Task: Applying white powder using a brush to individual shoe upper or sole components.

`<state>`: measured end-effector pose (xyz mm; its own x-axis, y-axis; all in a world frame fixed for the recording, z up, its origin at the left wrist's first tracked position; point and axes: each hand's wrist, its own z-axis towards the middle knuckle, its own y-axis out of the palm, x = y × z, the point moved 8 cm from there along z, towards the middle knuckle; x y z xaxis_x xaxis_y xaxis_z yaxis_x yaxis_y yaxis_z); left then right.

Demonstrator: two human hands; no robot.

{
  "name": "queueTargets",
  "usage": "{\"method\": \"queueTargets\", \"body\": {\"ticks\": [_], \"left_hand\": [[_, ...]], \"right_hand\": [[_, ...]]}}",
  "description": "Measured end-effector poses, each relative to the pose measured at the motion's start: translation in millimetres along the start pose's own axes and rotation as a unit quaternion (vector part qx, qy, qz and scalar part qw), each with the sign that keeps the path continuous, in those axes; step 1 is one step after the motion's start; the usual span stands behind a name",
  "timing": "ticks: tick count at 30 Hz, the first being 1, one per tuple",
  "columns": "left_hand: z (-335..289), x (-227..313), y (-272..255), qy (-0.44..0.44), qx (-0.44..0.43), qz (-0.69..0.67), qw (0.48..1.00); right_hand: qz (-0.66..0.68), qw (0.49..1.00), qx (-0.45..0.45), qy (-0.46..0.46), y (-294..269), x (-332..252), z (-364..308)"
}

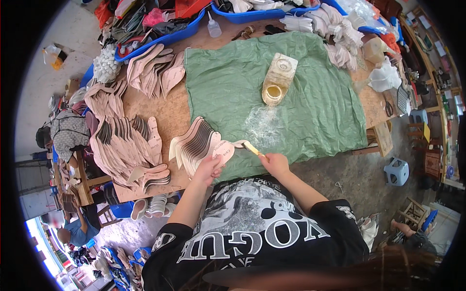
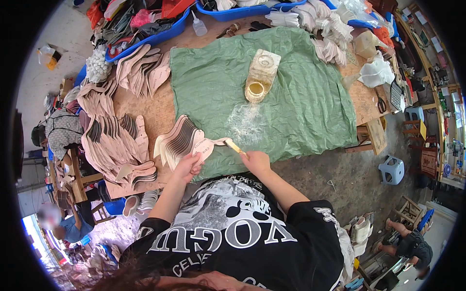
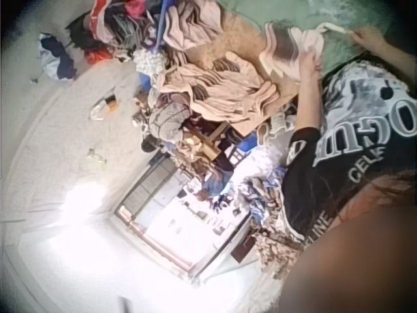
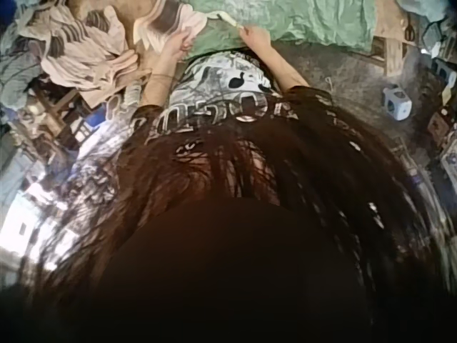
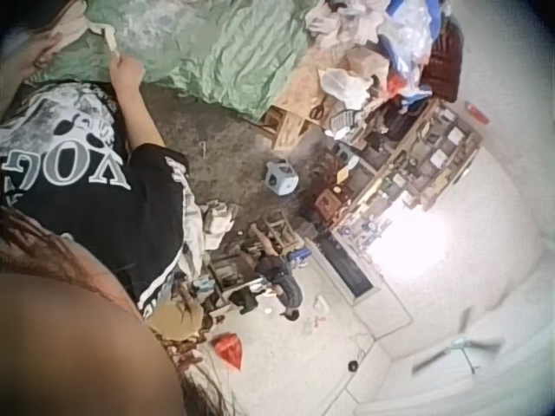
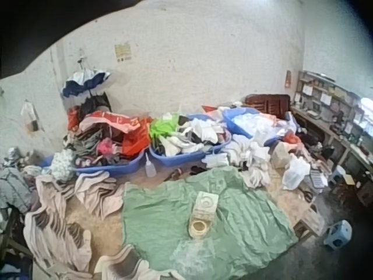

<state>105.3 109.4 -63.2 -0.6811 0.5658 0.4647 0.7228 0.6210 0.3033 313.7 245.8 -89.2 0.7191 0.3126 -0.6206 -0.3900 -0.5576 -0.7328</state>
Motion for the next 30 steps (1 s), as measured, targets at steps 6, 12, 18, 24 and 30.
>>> {"method": "queueTargets", "body": {"ticks": [6,12,18,24,30], "left_hand": [[4,4,-5,-0.015,-0.017,0.002,1.000],[8,18,-14,0.059,-0.032,0.212,0.975],[1,20,-24,0.113,-0.008,0.382,0.917],[-11,19,-18,0.126,0.054,0.389,0.911],[-8,16,-26,0.125,0.078,0.425,0.893]], "right_hand": [[-0.058,0.997,-0.021,0.046,8,14,21],[-0.010,0.998,-0.068,0.013,2,-17,47],[0.101,0.986,-0.134,-0.012,-18,-67,21],[0.078,0.988,-0.092,-0.094,-17,-92,8],[0.018,0.997,-0.072,0.036,-30,-6,37]]}}
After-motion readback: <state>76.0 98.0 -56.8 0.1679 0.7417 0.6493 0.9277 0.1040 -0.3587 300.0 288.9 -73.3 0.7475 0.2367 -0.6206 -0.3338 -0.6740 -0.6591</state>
